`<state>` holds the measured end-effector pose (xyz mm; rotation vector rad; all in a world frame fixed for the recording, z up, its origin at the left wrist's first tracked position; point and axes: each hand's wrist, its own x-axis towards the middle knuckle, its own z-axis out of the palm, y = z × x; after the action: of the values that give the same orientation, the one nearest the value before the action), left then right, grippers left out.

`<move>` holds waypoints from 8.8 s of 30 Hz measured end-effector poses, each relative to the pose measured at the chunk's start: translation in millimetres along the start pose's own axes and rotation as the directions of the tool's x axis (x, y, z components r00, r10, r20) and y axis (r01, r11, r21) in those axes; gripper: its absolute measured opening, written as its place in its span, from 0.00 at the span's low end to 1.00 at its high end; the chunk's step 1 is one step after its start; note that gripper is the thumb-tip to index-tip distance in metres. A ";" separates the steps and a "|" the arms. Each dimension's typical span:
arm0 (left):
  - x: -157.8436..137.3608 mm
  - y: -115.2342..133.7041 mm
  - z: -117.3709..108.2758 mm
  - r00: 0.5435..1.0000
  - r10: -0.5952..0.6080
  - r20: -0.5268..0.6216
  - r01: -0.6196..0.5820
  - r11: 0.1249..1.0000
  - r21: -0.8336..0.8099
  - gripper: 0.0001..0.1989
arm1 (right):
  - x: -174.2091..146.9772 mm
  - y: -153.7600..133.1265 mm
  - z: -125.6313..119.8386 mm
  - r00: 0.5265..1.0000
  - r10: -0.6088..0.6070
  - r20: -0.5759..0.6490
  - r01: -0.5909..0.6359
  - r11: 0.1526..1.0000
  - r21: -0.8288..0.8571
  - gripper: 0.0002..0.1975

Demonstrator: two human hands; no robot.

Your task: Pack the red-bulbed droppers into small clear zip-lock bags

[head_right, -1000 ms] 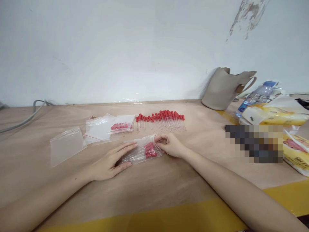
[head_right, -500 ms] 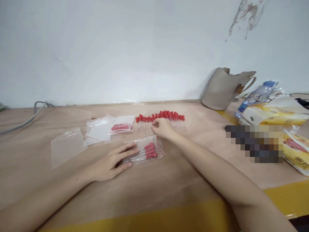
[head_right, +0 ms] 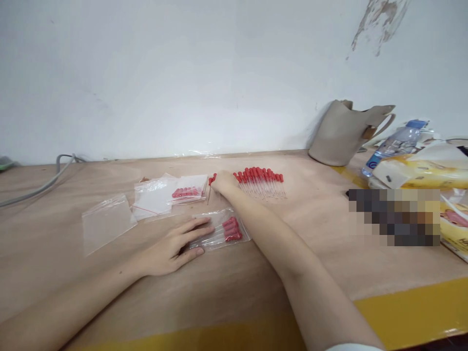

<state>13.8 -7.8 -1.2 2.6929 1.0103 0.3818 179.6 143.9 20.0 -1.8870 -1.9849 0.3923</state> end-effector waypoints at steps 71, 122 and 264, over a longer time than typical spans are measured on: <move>1.4 0.8 -1.2 1.000 0.013 -0.021 -0.013 1.000 0.007 0.25 | -97.6 114.4 -22.6 0.917 -0.396 0.043 0.298 0.754 0.585 0.13; 0.0 1.7 2.5 0.964 0.032 -0.262 -0.018 0.998 0.056 0.21 | -110.3 96.6 -55.2 0.880 -0.375 0.293 -0.066 0.515 0.855 0.17; -3.2 18.3 1.7 1.000 0.009 -0.021 -0.010 0.999 -0.038 0.29 | -134.7 98.9 -28.2 0.811 -0.552 0.193 0.023 0.359 0.933 0.11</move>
<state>23.1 -23.5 2.4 2.6656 0.9861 0.4279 284.9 14.4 -9.1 -0.6816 -1.6729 1.5973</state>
